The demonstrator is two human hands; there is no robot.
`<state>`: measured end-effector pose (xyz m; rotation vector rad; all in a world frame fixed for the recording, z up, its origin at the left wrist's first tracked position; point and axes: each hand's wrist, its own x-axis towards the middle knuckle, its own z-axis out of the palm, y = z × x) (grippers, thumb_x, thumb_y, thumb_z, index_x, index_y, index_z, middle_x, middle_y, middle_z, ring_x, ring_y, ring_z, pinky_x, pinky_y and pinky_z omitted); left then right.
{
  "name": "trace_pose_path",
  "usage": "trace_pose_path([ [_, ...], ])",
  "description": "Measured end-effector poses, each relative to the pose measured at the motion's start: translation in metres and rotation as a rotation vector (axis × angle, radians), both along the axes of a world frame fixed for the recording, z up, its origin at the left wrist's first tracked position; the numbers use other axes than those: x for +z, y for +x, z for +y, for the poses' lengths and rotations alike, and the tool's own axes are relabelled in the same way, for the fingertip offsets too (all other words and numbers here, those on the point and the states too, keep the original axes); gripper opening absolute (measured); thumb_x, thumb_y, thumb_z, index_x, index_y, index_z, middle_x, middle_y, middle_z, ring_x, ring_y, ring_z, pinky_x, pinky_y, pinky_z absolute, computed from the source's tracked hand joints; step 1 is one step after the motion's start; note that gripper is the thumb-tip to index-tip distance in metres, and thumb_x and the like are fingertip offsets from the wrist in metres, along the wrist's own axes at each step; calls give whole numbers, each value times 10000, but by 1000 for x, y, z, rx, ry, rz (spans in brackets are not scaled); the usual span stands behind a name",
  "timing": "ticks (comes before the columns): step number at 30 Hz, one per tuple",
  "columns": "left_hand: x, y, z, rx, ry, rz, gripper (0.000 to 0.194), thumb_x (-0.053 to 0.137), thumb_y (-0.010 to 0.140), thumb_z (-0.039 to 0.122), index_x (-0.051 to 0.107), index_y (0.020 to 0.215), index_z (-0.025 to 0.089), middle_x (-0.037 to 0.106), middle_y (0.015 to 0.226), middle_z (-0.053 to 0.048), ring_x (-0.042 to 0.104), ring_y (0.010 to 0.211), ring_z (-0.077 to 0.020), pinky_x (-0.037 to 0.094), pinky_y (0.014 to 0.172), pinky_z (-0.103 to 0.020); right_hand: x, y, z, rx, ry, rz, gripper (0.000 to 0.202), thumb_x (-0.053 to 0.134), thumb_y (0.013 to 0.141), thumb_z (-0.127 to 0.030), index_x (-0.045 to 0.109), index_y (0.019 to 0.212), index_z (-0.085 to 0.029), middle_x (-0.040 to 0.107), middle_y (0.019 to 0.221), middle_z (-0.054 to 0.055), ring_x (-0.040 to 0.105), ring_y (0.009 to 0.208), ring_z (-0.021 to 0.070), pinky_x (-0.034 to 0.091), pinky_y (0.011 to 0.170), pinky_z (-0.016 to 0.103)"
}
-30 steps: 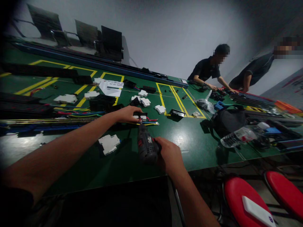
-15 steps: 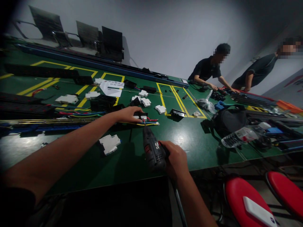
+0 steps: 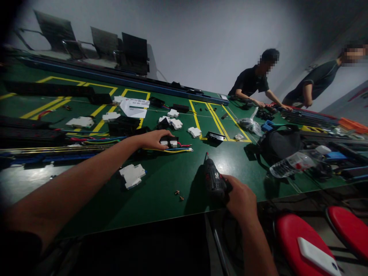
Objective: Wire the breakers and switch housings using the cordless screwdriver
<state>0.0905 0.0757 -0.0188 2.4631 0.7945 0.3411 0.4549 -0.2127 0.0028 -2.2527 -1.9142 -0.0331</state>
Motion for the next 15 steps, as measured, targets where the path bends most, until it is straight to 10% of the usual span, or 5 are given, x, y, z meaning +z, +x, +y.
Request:
trace_pose_path([
  [15,9,1,-18,74,58,50,701,730,834,586,567,1394,198,630,1378,-144,616,1198,-313,487,1027,-413,5,42,26,148,-184,-38,636,498,867,-44,657,1424,-308,711,1200,69,661,987,190,377,864,310],
])
